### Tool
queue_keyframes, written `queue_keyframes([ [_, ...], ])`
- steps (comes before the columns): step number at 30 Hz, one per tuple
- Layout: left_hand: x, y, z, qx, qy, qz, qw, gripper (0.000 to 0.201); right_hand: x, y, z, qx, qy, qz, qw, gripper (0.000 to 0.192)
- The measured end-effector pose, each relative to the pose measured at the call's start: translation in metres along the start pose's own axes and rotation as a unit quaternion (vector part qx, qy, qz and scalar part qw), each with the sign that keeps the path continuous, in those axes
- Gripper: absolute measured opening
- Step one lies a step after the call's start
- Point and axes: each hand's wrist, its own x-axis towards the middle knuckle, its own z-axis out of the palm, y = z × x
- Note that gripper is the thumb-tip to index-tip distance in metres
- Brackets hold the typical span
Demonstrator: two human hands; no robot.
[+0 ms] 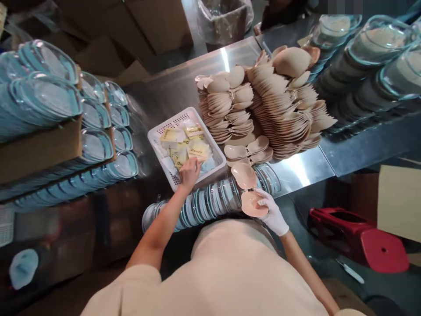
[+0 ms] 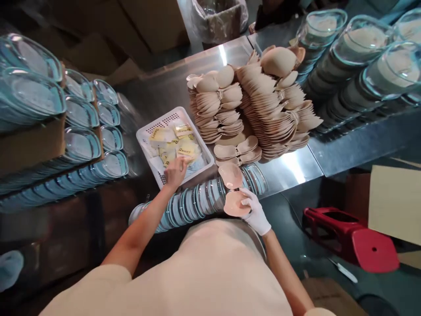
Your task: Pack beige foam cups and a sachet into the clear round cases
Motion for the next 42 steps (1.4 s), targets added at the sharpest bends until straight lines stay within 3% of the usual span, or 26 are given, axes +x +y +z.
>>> queue_keyframes([
  [2,-0.007,0.022,0.005,-0.177,0.065,-0.039,0.981,0.027,-0.003,0.001,-0.004,0.011,-0.010,0.019,1.000,0.023],
  [3,-0.010,0.038,0.012,-0.266,0.053,-0.051,0.961,0.030,-0.004,0.001,-0.006,0.020,-0.014,0.032,0.999,0.024],
  [5,-0.014,0.074,0.034,-0.396,-0.028,-0.043,0.917,0.031,-0.006,0.001,-0.010,0.040,-0.024,0.061,0.997,0.029],
  [6,-0.016,0.092,0.046,-0.413,-0.073,-0.030,0.907,0.029,-0.007,0.001,-0.013,0.045,-0.030,0.074,0.996,0.032],
  [8,-0.018,0.121,0.068,-0.360,-0.116,0.003,0.926,0.018,-0.006,0.001,-0.017,0.043,-0.044,0.097,0.993,0.039],
  [10,-0.020,0.136,0.083,-0.286,-0.145,0.048,0.946,0.009,0.001,0.001,-0.019,0.041,-0.042,0.116,0.991,0.043],
  [12,-0.023,0.141,0.090,-0.266,-0.169,0.093,0.944,0.012,0.017,0.001,-0.015,0.060,-0.007,0.140,0.988,0.049],
  [15,-0.028,0.144,0.095,-0.356,-0.173,0.131,0.909,0.019,0.053,0.006,0.000,0.087,0.087,0.186,0.975,0.080],
  [18,-0.033,0.148,0.095,-0.482,-0.174,0.081,0.855,0.025,0.085,0.012,0.011,0.112,0.127,0.223,0.960,0.103],
  [21,-0.043,0.136,0.082,-0.538,-0.224,0.011,0.813,0.061,0.090,0.010,0.009,0.169,0.045,0.242,0.954,0.094],
  [23,-0.053,0.112,0.065,-0.481,-0.254,0.057,0.837,0.077,0.075,0.003,0.005,0.156,0.002,0.248,0.956,0.081],
  [26,-0.071,0.067,0.041,-0.273,-0.285,0.203,0.896,0.088,0.044,-0.013,0.014,-0.005,-0.008,0.245,0.969,0.069],
  [29,-0.083,0.035,0.034,-0.127,-0.329,0.260,0.899,0.101,0.027,-0.030,0.051,-0.220,-0.043,0.218,0.950,0.065],
  [34,-0.086,0.024,0.050,-0.098,-0.333,0.230,0.909,0.122,0.049,-0.031,0.133,-0.416,-0.119,0.148,0.889,0.052],
  [36,-0.086,0.024,0.055,-0.108,-0.328,0.225,0.911,0.130,0.057,-0.019,0.153,-0.432,-0.123,0.128,0.884,0.048],
  [38,-0.086,0.024,0.055,-0.115,-0.324,0.226,0.912,0.132,0.057,-0.003,0.156,-0.424,-0.104,0.076,0.896,0.045],
  [42,-0.086,0.022,0.053,-0.116,-0.317,0.217,0.916,0.129,0.038,0.028,0.121,-0.374,0.013,-0.066,0.925,0.034],
])
